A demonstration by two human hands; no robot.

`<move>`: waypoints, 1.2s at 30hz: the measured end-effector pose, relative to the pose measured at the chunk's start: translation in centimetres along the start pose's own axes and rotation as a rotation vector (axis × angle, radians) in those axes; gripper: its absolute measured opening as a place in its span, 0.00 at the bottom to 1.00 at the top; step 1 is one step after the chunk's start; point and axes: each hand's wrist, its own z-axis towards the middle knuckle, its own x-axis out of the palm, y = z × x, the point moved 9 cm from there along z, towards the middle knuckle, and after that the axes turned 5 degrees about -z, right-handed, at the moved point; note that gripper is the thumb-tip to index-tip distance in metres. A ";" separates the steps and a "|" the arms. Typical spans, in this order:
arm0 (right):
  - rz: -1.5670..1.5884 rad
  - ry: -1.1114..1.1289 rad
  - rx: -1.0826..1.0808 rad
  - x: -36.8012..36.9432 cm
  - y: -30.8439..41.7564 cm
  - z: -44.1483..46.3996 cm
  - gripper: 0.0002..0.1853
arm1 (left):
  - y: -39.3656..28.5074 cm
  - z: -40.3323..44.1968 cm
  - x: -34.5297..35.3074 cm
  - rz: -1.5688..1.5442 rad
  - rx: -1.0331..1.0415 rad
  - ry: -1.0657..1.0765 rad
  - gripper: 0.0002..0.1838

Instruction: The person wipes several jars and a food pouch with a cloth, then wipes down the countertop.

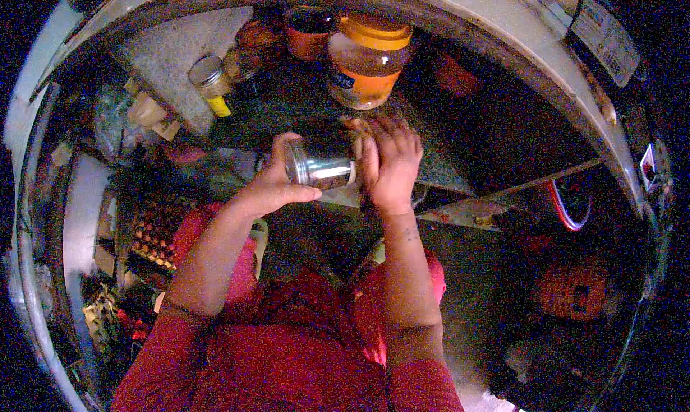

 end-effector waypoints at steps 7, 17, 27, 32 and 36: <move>0.578 0.018 0.745 4.5 -9.6 -4.2 0.24 | 0.2 0.1 -0.1 0.081 0.016 -0.016 0.55; 0.088 -0.089 0.248 0.9 -3.4 -1.8 0.20 | 1.8 0.1 -0.3 -0.017 -0.034 -0.046 0.56; 0.258 0.169 -0.163 1.6 6.9 -3.1 0.26 | 1.8 -0.3 -0.3 -0.127 -0.200 -0.071 0.55; 0.163 0.185 -0.225 1.7 5.4 -2.3 0.28 | 1.7 -0.5 -0.2 -0.182 -0.225 -0.049 0.53; 0.060 0.106 -0.077 1.3 1.4 -1.2 0.27 | 1.3 -0.6 -0.3 -0.073 -0.249 0.001 0.54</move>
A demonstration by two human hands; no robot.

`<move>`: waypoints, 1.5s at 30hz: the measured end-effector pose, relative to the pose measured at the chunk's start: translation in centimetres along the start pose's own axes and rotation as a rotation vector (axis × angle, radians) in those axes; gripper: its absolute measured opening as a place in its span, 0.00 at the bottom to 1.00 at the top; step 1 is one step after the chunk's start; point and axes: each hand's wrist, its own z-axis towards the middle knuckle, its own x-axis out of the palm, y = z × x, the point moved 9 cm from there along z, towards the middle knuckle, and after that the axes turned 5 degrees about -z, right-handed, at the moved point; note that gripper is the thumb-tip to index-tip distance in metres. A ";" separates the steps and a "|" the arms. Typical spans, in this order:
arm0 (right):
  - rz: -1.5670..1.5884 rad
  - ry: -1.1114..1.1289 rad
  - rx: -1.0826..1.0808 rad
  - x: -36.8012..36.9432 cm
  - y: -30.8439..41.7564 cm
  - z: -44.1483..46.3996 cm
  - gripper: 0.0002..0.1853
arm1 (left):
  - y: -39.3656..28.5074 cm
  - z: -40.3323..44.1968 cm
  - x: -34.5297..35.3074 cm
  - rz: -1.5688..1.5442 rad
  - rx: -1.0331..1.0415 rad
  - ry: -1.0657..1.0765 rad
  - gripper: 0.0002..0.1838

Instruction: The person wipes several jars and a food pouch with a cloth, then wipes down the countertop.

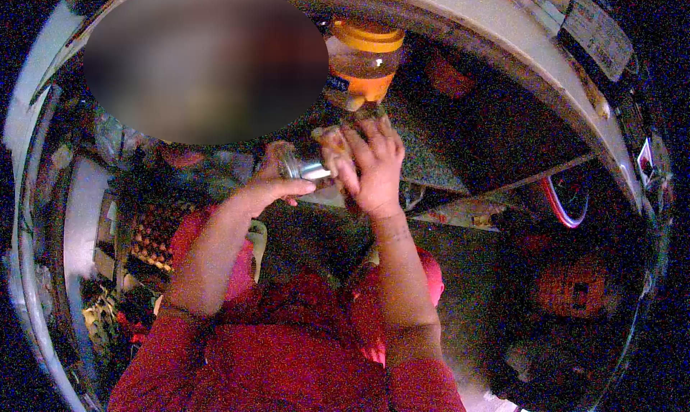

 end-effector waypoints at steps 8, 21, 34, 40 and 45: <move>0.121 -0.105 0.355 -0.2 -6.4 -0.6 0.19 | -0.7 0.2 1.1 0.025 0.024 0.150 0.51; 0.239 -0.113 0.625 0.4 -9.3 -1.7 0.21 | -5.1 -2.3 2.0 0.622 0.698 -0.225 0.66; -0.096 -0.166 0.137 -0.6 -1.1 -0.1 0.18 | -3.0 -0.6 -0.5 0.432 0.479 -0.245 0.52; 0.122 0.051 -0.104 0.3 7.0 0.0 0.22 | 0.6 1.9 -0.2 0.697 0.552 -0.083 0.44; 0.202 0.064 -0.227 0.2 8.2 0.0 0.24 | -0.9 1.3 1.0 0.582 0.604 -0.027 0.34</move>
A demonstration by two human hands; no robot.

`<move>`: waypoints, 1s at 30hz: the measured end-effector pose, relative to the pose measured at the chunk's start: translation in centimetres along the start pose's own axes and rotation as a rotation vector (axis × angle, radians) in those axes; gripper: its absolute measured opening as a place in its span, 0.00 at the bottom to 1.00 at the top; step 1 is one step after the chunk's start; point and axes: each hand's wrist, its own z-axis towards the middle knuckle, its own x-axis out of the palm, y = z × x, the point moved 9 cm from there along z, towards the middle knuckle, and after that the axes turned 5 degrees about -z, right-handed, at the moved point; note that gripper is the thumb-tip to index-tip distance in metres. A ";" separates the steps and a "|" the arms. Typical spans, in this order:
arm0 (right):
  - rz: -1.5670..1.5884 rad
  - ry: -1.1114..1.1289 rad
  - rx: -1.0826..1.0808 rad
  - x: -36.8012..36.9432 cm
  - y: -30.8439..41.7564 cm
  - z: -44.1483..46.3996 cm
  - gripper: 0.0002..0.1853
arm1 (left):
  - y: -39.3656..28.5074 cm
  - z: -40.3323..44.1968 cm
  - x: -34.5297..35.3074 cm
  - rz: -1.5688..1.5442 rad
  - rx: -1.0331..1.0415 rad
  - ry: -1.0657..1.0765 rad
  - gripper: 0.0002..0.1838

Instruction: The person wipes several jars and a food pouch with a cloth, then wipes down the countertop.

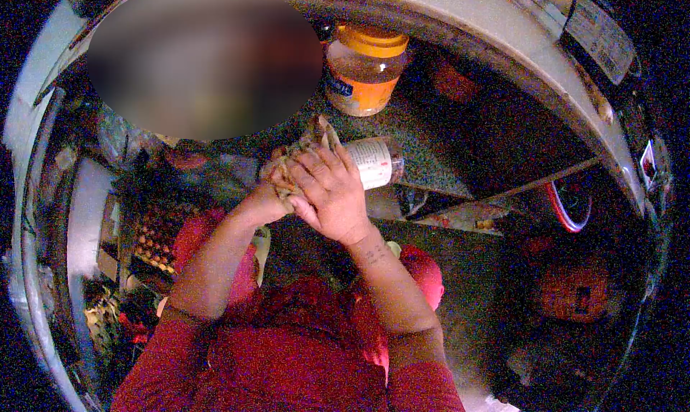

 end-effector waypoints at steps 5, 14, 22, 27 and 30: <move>-0.190 -0.011 0.068 -1.3 -3.4 -0.2 0.24 | -0.2 -0.4 -0.4 -0.300 -0.286 -0.073 0.45; 0.062 -0.246 0.576 -4.4 -14.8 -4.1 0.16 | 0.8 -1.3 0.7 -0.479 -0.607 0.074 0.54; 0.454 -0.266 0.974 -2.4 -17.8 -7.2 0.23 | -1.3 -1.4 -0.2 -0.158 -0.233 0.006 0.70; 0.466 -0.345 0.997 -2.3 -18.7 -7.8 0.22 | -2.0 -1.3 0.0 -0.220 -0.176 0.051 0.67; 0.393 -0.374 0.976 -2.1 -18.8 -8.3 0.20 | -2.0 -1.2 0.0 -0.200 -0.150 0.033 0.64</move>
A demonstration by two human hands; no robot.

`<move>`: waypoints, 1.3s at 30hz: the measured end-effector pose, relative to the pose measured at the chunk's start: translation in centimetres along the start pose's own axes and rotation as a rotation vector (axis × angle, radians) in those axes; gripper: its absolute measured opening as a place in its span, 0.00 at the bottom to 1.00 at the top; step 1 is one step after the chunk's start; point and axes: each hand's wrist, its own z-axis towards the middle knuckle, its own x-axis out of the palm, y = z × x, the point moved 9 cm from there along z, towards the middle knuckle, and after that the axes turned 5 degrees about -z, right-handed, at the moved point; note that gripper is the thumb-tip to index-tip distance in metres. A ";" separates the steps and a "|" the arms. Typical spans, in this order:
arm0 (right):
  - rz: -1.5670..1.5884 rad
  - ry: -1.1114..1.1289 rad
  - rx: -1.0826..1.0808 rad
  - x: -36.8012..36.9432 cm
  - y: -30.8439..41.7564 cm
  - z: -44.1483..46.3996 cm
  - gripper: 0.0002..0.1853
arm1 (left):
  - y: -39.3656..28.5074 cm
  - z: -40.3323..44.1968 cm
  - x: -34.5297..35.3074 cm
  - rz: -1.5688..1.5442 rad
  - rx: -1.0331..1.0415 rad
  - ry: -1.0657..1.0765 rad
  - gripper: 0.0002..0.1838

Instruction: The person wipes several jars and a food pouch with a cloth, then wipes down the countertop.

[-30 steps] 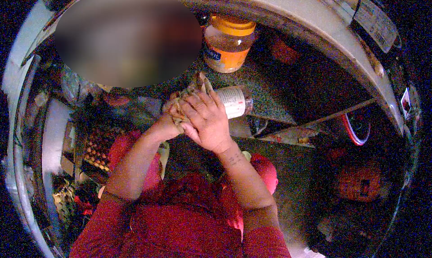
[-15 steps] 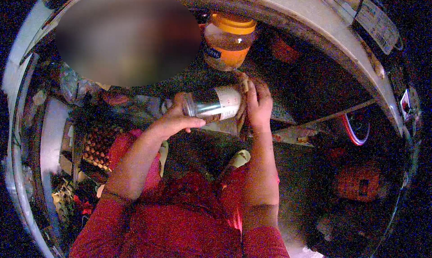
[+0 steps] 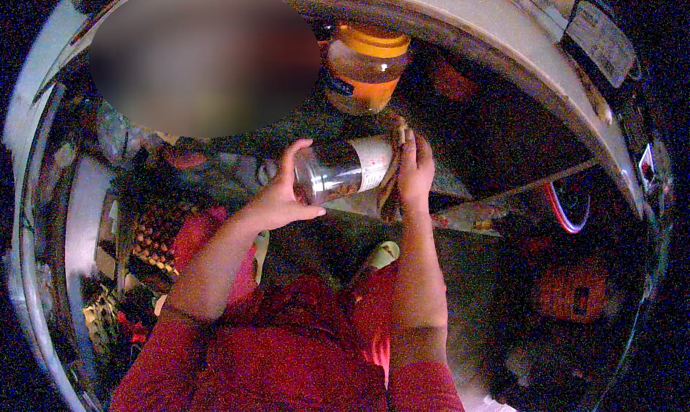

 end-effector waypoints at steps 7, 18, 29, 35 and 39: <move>-0.563 -0.085 -0.664 1.7 8.1 -3.4 0.16 | 1.8 0.2 0.0 -0.233 -0.157 -0.004 0.58; -0.280 0.349 -0.863 6.7 12.7 -11.5 0.24 | 2.5 0.6 0.2 -0.242 -0.216 0.018 0.49; -0.695 0.178 -0.786 4.1 10.1 -5.7 0.24 | 1.7 -0.8 0.3 -0.331 -0.534 0.116 0.59; -0.360 0.068 -0.447 0.8 5.6 -0.5 0.21 | 4.1 -0.2 0.3 -0.344 -0.399 0.067 0.61; -0.077 0.085 -0.067 0.5 2.6 -0.2 0.24 | 1.7 0.0 -0.1 -0.323 -0.314 0.020 0.61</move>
